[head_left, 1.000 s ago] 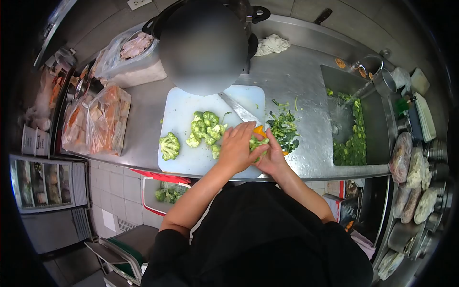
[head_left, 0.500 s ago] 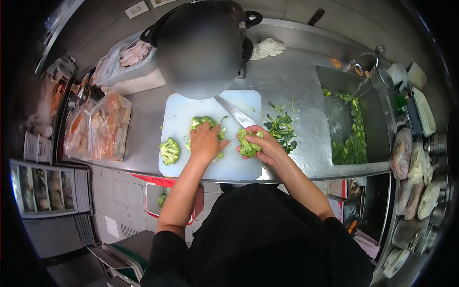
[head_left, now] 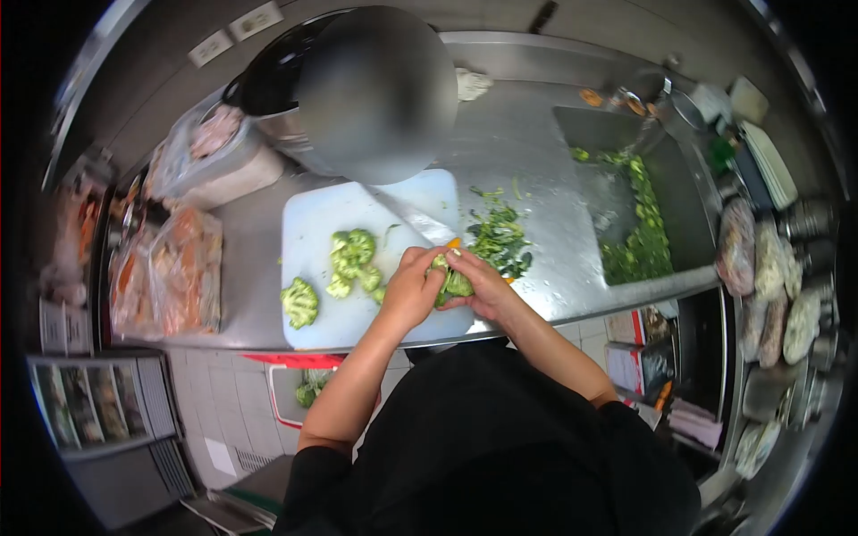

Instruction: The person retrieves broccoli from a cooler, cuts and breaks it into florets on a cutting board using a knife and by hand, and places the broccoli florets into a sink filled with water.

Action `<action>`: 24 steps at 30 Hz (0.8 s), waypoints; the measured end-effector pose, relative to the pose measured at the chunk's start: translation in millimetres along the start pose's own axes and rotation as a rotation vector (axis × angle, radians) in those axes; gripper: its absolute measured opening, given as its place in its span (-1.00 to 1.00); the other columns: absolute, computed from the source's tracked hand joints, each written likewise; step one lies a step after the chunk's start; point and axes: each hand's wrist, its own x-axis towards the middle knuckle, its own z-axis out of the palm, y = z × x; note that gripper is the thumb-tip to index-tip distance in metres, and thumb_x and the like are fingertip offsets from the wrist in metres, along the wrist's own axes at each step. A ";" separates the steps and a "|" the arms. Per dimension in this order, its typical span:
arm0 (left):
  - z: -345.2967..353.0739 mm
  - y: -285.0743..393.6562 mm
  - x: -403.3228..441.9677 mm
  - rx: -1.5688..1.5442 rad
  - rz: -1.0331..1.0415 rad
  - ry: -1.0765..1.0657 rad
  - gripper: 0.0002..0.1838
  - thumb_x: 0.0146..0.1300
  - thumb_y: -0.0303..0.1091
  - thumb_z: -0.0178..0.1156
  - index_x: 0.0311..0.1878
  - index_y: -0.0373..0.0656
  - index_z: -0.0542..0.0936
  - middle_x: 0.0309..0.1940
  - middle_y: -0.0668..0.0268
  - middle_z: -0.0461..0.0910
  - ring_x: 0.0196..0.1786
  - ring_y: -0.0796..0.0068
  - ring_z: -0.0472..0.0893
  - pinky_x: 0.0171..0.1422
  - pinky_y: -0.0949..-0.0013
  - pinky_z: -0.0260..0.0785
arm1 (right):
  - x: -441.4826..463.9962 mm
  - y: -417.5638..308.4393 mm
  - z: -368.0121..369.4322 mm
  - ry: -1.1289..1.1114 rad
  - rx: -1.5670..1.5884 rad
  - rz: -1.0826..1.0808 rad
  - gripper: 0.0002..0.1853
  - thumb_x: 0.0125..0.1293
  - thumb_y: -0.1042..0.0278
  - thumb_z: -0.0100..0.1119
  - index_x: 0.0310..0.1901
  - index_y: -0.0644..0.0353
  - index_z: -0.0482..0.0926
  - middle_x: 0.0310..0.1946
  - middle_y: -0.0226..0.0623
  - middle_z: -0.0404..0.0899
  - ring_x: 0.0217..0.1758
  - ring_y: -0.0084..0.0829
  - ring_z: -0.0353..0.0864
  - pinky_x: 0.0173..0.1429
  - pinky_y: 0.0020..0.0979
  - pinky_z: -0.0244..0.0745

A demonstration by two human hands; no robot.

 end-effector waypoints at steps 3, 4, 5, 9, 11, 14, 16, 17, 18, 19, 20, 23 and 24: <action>39.0 21.7 19.0 -0.006 0.032 -0.181 -0.58 0.39 -0.22 0.08 0.24 -0.13 0.59 0.07 0.03 0.53 0.16 0.01 0.57 0.28 0.13 0.41 | -46.9 -17.0 -28.4 0.110 0.089 0.041 -0.46 0.48 -0.08 0.19 0.32 0.06 0.39 0.06 -0.25 0.59 0.04 -0.31 0.68 -0.11 -0.07 0.76; 54.7 30.5 26.7 0.003 0.059 -0.255 -0.58 0.38 -0.20 0.09 0.24 -0.13 0.59 0.09 0.02 0.53 0.17 0.00 0.57 0.29 0.13 0.41 | -61.5 -23.3 -42.5 0.149 0.105 0.010 -0.46 0.48 -0.08 0.19 0.32 0.06 0.39 0.06 -0.25 0.59 0.04 -0.31 0.68 -0.11 -0.07 0.76; 70.7 40.9 36.3 0.000 0.111 -0.318 -0.55 0.36 -0.16 0.12 0.25 -0.12 0.58 0.13 -0.02 0.52 0.19 -0.04 0.56 0.31 0.12 0.41 | -76.6 -30.0 -57.6 0.213 0.118 -0.027 -0.46 0.47 -0.08 0.19 0.31 0.06 0.39 0.04 -0.25 0.60 0.03 -0.30 0.68 -0.11 -0.08 0.77; 145.7 111.6 97.4 0.074 0.201 -0.583 -0.38 0.35 -0.04 0.19 0.39 -0.15 0.47 0.30 -0.13 0.44 0.38 -0.10 0.45 0.43 0.12 0.33 | -130.8 -74.9 -126.5 0.374 0.163 -0.248 -0.49 0.45 -0.08 0.20 0.24 0.08 0.41 0.03 -0.22 0.61 0.01 -0.28 0.71 -0.10 -0.09 0.78; 201.6 126.4 143.7 0.037 0.381 -0.409 -0.28 0.38 0.06 0.19 0.48 -0.17 0.38 0.47 -0.14 0.28 0.53 -0.08 0.29 0.55 0.08 0.21 | -139.4 -107.4 -186.1 0.474 0.289 -0.464 -0.39 0.47 -0.13 0.16 0.31 0.17 0.36 0.07 -0.13 0.61 0.02 -0.21 0.72 -0.10 -0.03 0.78; 218.4 154.4 187.0 0.252 0.421 -0.187 -0.22 0.37 0.12 0.25 0.50 -0.16 0.34 0.46 -0.05 0.33 0.42 0.04 0.45 0.50 0.13 0.27 | -172.7 -144.0 -245.6 1.174 0.005 -0.596 -0.04 0.36 -0.34 0.19 0.52 0.24 0.10 0.48 0.00 0.19 0.36 -0.10 0.40 0.18 -0.02 0.54; 184.1 164.8 204.2 0.046 0.338 -0.254 -0.22 0.36 0.18 0.23 0.48 -0.15 0.38 0.53 -0.08 0.23 0.55 -0.02 0.29 0.55 0.10 0.21 | -193.0 -136.9 -285.8 1.187 0.105 -0.692 -0.11 0.42 -0.22 0.18 0.54 0.18 0.08 0.49 -0.09 0.22 0.25 -0.18 0.48 0.10 -0.14 0.58; 160.6 161.8 205.3 0.021 0.327 -0.246 -0.24 0.36 0.17 0.24 0.45 -0.16 0.42 0.48 -0.06 0.31 0.47 0.02 0.38 0.49 0.12 0.27 | -199.2 -127.0 -294.0 1.169 0.122 -0.733 -0.20 0.46 -0.13 0.17 0.52 0.17 0.14 0.42 -0.13 0.28 0.21 -0.24 0.52 0.04 -0.21 0.60; 136.5 151.4 204.0 -0.003 0.315 -0.237 -0.27 0.36 0.17 0.25 0.41 -0.17 0.46 0.44 -0.05 0.38 0.40 0.07 0.48 0.43 0.15 0.34 | -202.0 -118.6 -285.8 1.180 0.146 -0.747 -0.33 0.48 -0.03 0.18 0.44 0.17 0.25 0.29 -0.20 0.39 0.11 -0.31 0.58 -0.03 -0.27 0.62; 112.5 134.0 205.5 -0.002 0.266 -0.224 -0.31 0.37 0.15 0.26 0.36 -0.18 0.51 0.34 -0.01 0.48 0.29 0.15 0.54 0.37 0.19 0.38 | -198.1 -106.6 -279.5 1.166 0.175 -0.737 -0.41 0.50 0.02 0.17 0.39 0.16 0.30 0.19 -0.24 0.44 0.06 -0.34 0.60 -0.06 -0.30 0.62; 85.7 117.0 205.4 -0.003 0.218 -0.201 -0.34 0.37 0.13 0.27 0.31 -0.19 0.56 0.23 0.03 0.58 0.18 0.22 0.61 0.30 0.24 0.42 | -191.1 -96.5 -272.7 1.144 0.198 -0.727 -0.49 0.51 0.07 0.16 0.34 0.15 0.36 0.10 -0.27 0.49 0.00 -0.38 0.63 -0.08 -0.32 0.61; 0.0 74.0 182.8 -0.036 0.051 -0.038 -0.45 0.40 0.03 0.28 0.24 -0.23 0.60 0.04 0.19 0.68 0.06 0.37 0.64 0.23 0.34 0.42 | -148.2 -65.8 -240.5 1.009 0.163 -0.701 -0.61 0.52 0.19 0.15 0.26 0.16 0.43 0.01 -0.29 0.56 -0.10 -0.45 0.64 -0.12 -0.40 0.59; -26.7 57.5 169.7 -0.074 0.031 0.023 -0.48 0.42 0.00 0.27 0.22 -0.24 0.61 0.00 0.24 0.69 0.03 0.41 0.64 0.21 0.37 0.42 | -130.3 -60.4 -223.5 0.964 0.147 -0.670 -0.61 0.52 0.19 0.15 0.26 0.16 0.43 0.01 -0.29 0.56 -0.10 -0.45 0.64 -0.12 -0.40 0.59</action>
